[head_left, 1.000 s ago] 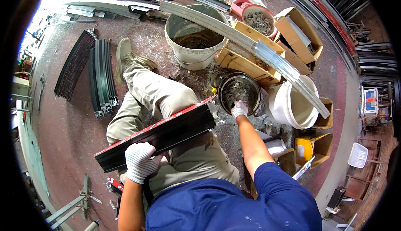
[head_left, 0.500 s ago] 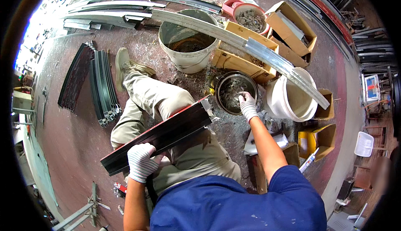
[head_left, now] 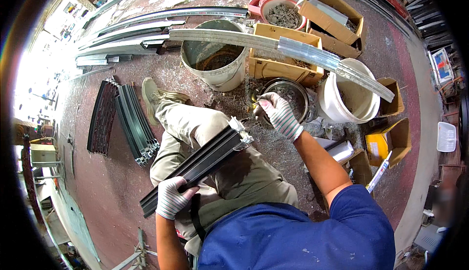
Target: The person sits on the floor and repeatedly picks up small metal pieces from a bucket, inserts them into the ends of long black metal profiles, and stacks the finished pieces. The person handles the profiles and metal pieces by hand without visible tools.
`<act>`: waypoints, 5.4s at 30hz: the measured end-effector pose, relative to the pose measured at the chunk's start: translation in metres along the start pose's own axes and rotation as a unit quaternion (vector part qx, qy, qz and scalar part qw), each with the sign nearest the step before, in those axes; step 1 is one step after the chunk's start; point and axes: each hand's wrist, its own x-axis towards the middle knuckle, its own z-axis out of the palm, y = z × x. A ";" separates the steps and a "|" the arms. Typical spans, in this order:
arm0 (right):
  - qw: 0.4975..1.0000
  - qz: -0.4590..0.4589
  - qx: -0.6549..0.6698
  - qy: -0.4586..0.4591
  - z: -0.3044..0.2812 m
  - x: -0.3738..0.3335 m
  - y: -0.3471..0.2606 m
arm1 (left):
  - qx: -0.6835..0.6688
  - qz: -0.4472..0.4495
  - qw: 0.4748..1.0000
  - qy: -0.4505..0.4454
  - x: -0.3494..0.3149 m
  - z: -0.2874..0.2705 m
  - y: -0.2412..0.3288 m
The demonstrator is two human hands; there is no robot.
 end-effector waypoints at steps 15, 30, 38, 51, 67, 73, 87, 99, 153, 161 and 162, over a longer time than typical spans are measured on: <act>0.999 0.011 -0.025 -0.034 0.019 0.001 0.038 | -0.043 -0.099 0.990 -0.096 0.018 -0.023 -0.028; 0.992 0.058 -0.105 -0.024 0.024 0.000 0.038 | -0.062 -0.107 0.987 -0.106 0.023 -0.027 -0.026; 0.989 0.046 -0.135 -0.031 0.023 0.000 0.035 | -0.063 -0.093 0.988 -0.105 0.024 -0.024 -0.024; 0.995 0.065 -0.073 -0.007 0.040 -0.010 0.038 | -0.081 -0.103 0.986 -0.107 0.028 -0.026 -0.034; 0.955 -0.155 -0.243 -0.065 0.040 -0.030 0.045 | -0.077 -0.096 0.984 -0.126 0.032 -0.029 -0.032; 0.920 -0.203 -0.314 -0.115 0.036 -0.024 0.005 | -0.045 -0.005 0.995 -0.091 0.033 -0.024 -0.029; 0.887 -0.183 -0.413 0.100 -0.009 -0.038 0.089 | 0.017 -0.081 0.890 0.448 -0.069 -0.135 -0.101; 0.911 -0.253 -0.322 0.042 0.085 -0.022 0.034 | -0.186 -0.078 0.600 0.774 -0.147 -0.228 -0.138; 0.656 0.255 -0.710 -0.026 -0.192 0.068 0.247 | 0.084 -0.060 0.963 0.249 0.023 0.029 -0.039; 0.690 0.198 -0.694 -0.057 -0.207 0.086 0.230 | 0.126 -0.118 0.963 0.208 0.006 0.035 -0.052; 0.727 0.187 -0.660 -0.020 -0.200 0.081 0.214 | 0.126 -0.125 0.962 0.209 0.001 0.032 -0.050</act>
